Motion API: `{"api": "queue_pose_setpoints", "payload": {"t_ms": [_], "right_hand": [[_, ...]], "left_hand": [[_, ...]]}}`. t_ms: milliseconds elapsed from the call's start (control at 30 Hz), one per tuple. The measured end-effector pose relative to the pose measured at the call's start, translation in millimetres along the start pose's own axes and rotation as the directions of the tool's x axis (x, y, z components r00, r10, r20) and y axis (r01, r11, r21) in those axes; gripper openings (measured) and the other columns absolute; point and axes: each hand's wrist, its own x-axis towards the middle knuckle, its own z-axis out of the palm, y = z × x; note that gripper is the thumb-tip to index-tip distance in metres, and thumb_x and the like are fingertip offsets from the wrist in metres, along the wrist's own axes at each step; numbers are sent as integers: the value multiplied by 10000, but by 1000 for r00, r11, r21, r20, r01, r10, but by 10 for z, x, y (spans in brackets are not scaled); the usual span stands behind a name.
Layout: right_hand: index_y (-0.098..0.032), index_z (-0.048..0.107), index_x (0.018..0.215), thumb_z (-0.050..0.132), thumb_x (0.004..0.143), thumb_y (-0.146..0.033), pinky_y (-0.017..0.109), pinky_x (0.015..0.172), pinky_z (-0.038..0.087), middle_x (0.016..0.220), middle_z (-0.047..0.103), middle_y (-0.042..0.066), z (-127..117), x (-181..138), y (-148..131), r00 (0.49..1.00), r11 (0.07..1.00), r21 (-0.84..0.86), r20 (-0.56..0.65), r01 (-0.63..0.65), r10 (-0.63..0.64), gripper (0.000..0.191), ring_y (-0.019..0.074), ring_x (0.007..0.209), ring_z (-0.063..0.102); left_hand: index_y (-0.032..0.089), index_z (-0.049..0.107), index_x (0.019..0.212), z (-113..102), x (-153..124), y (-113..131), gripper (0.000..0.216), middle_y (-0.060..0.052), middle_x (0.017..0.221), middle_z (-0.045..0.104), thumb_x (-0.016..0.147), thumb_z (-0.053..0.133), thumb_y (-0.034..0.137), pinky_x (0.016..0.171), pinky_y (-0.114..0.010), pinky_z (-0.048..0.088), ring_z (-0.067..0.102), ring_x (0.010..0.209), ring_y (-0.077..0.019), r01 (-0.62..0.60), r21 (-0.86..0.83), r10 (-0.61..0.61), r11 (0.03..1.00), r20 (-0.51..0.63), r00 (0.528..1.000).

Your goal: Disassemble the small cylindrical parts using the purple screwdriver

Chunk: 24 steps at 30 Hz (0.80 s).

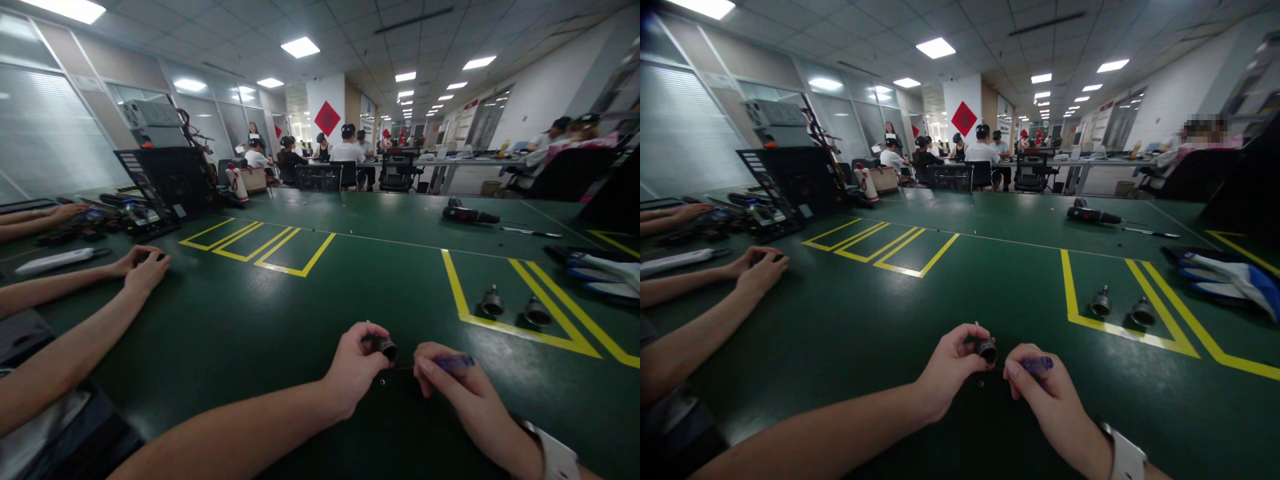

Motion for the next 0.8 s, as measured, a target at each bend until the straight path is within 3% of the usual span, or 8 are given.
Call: {"api": "queue_pose_setpoints", "payload": {"t_ms": [267,433,667,800], "right_hand": [[-189,576,649,472,871,-459,298,573,406,595,522,-6,20,-1,-64,991,997,59,127,-46,38,364,153,576,531],[-189,572,653,456,880,-450,299,584,414,615,529,0,44,-9,-54,986,1000,-1,166,-30,29,364,153,589,536],[-190,554,619,453,857,-491,291,545,410,587,516,-2,52,-12,-39,986,995,-76,145,-67,77,396,154,560,520],[-190,560,623,456,868,-463,289,539,402,583,515,-2,50,-20,-47,992,991,-111,100,-70,81,381,155,560,518]], "left_hand": [[152,576,949,-21,2,109,315,-57,959,643,667,598,12,831,-319,463,610,878,-170,-87,-25,83,996,-120,989],[140,594,935,-17,0,147,299,-66,969,641,658,639,38,811,-316,464,603,883,-178,-95,-34,88,995,-154,984],[127,598,955,-15,27,130,367,-52,860,666,610,682,32,818,-319,456,613,838,-174,-76,-113,58,991,-160,985],[123,612,967,-19,25,149,374,-67,908,669,610,697,48,828,-332,461,613,861,-185,-72,-119,54,990,-149,987]]}}
